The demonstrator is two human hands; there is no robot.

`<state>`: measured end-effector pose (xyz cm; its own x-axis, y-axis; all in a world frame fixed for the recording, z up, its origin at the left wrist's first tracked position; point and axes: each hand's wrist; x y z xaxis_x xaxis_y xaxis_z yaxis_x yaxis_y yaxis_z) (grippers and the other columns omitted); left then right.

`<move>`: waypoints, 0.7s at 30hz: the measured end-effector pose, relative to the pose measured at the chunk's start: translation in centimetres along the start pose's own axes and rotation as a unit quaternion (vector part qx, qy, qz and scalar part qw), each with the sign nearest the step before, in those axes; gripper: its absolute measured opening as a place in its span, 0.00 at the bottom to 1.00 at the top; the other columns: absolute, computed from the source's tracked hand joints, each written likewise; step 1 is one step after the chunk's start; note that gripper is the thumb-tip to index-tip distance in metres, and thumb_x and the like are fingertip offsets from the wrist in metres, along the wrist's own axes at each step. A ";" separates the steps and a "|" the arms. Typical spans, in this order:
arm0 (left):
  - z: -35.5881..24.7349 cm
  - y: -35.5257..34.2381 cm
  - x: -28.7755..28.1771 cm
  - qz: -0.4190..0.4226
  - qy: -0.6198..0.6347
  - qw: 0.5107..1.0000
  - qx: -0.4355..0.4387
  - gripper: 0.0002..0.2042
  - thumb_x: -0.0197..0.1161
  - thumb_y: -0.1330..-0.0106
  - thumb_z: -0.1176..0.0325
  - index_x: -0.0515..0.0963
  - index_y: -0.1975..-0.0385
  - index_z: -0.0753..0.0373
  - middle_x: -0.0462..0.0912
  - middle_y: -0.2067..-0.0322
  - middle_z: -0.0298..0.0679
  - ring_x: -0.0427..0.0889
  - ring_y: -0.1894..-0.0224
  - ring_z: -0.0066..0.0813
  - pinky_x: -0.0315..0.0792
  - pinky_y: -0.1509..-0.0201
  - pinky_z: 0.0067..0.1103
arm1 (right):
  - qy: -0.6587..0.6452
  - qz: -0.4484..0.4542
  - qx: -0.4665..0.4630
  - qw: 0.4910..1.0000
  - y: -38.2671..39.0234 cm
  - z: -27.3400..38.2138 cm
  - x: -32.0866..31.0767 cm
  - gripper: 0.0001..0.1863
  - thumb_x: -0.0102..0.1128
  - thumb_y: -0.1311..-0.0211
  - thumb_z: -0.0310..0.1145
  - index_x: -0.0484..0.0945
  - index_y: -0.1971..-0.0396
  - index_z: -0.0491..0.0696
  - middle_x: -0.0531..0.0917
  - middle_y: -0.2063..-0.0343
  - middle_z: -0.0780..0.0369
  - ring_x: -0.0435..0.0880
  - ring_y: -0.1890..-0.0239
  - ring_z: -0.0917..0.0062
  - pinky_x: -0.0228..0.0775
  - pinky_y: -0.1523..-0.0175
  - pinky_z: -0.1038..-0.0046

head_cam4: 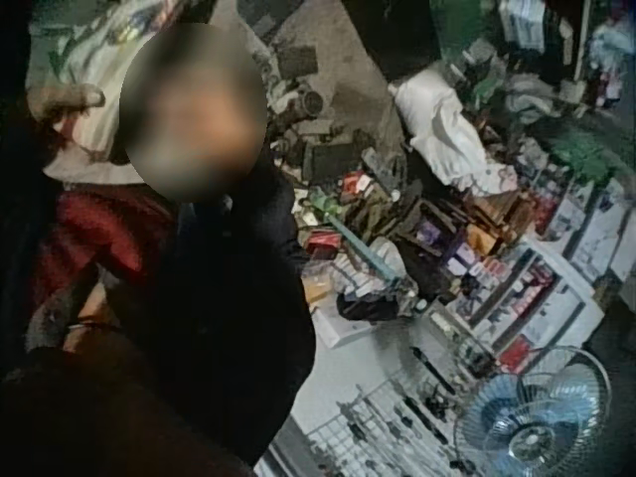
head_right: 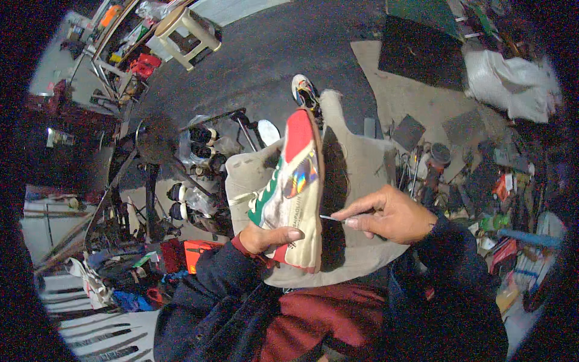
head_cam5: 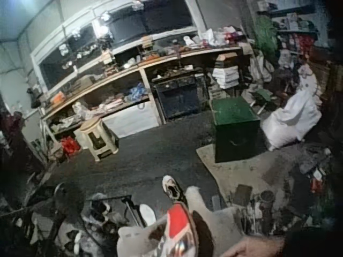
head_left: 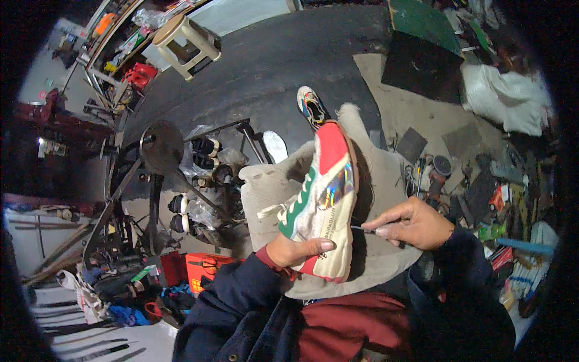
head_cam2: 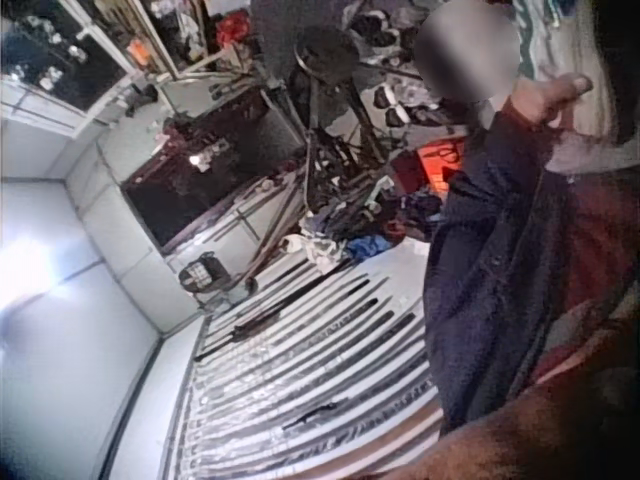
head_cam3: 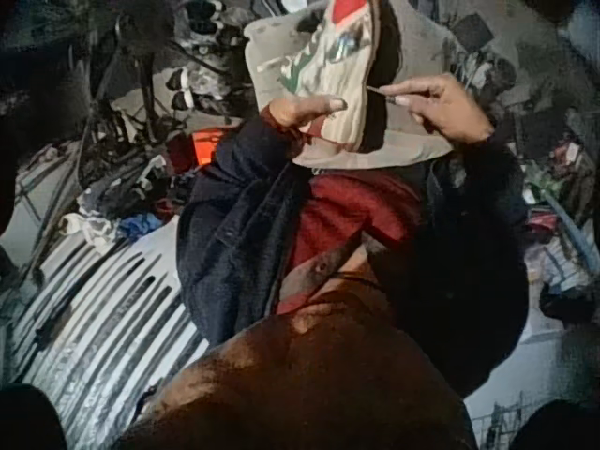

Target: The person hand-sews a sneaker using a needle and thread. They repeatedly pass the needle through the sole and upper, pull the thread tight, and adjust the shoe orientation to continue stitching along the seam.

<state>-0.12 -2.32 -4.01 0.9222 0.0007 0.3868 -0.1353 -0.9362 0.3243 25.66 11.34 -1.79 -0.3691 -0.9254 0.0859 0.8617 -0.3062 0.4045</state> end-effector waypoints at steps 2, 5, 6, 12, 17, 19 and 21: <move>-0.5 -0.5 -0.4 0.012 -0.038 0.998 0.039 0.43 0.77 0.46 0.70 0.58 0.31 0.66 0.74 0.40 0.41 0.76 0.40 0.32 0.67 0.33 0.28 | 0.028 0.001 0.061 0.998 -0.6 0.4 -0.5 0.15 0.60 0.31 0.32 0.84 0.47 0.52 0.78 0.79 0.70 0.72 0.76 0.89 0.67 0.69 0.80; -0.7 -1.1 -1.3 0.062 0.043 0.997 -0.031 0.40 0.74 0.41 0.70 0.58 0.30 0.63 0.72 0.38 0.39 0.72 0.38 0.29 0.65 0.33 0.27 | 0.039 0.020 0.060 0.997 -1.1 1.5 -0.9 0.15 0.59 0.30 0.33 0.83 0.46 0.53 0.79 0.79 0.70 0.72 0.75 0.90 0.69 0.68 0.81; -0.6 -1.2 -1.4 0.078 0.050 0.996 -0.004 0.39 0.74 0.40 0.69 0.59 0.30 0.63 0.72 0.38 0.39 0.72 0.39 0.28 0.66 0.33 0.27 | 0.035 0.021 0.084 0.996 -1.2 2.1 -1.1 0.15 0.62 0.32 0.30 0.83 0.47 0.45 0.83 0.75 0.67 0.77 0.74 0.87 0.71 0.66 0.81; 0.4 -2.4 -2.1 0.094 -0.093 0.990 0.041 0.37 0.69 0.34 0.57 0.59 0.31 0.67 0.72 0.36 0.43 0.69 0.37 0.32 0.62 0.32 0.26 | 0.079 0.036 0.162 0.983 -2.0 4.8 -1.7 0.16 0.61 0.31 0.34 0.83 0.46 0.48 0.87 0.67 0.67 0.78 0.65 0.88 0.73 0.53 0.79; 0.6 -2.3 -3.3 0.142 -0.054 0.988 -0.010 0.38 0.68 0.33 0.54 0.59 0.30 0.66 0.70 0.35 0.45 0.68 0.36 0.34 0.60 0.31 0.25 | 0.114 0.040 0.068 0.990 -3.0 5.2 -0.9 0.15 0.59 0.31 0.27 0.82 0.47 0.44 0.89 0.57 0.63 0.82 0.56 0.87 0.73 0.48 0.80; 1.0 -2.3 -3.7 0.134 -0.053 0.987 -0.075 0.36 0.68 0.34 0.51 0.64 0.33 0.64 0.75 0.39 0.43 0.72 0.40 0.34 0.64 0.34 0.25 | 0.076 0.032 0.147 0.986 -3.1 5.0 -0.5 0.13 0.61 0.32 0.28 0.84 0.52 0.40 0.86 0.68 0.64 0.79 0.71 0.85 0.72 0.63 0.78; 1.7 -2.6 -4.0 0.143 -0.054 0.986 -0.064 0.32 0.66 0.33 0.51 0.68 0.35 0.64 0.78 0.42 0.42 0.74 0.42 0.33 0.66 0.36 0.26 | 0.050 0.006 0.137 0.989 -3.0 4.6 0.1 0.15 0.59 0.29 0.33 0.83 0.51 0.40 0.81 0.76 0.68 0.69 0.82 0.87 0.63 0.76 0.77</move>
<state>-2.79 -0.49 -7.88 0.8719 -0.3007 0.3865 -0.4338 -0.8406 0.3245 21.47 13.21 1.19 -0.3107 -0.9505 0.0067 0.7341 -0.2354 0.6370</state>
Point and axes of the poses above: each hand's wrist, its own y-axis away from the middle knuckle, its own x-axis out of the palm, z = x × y
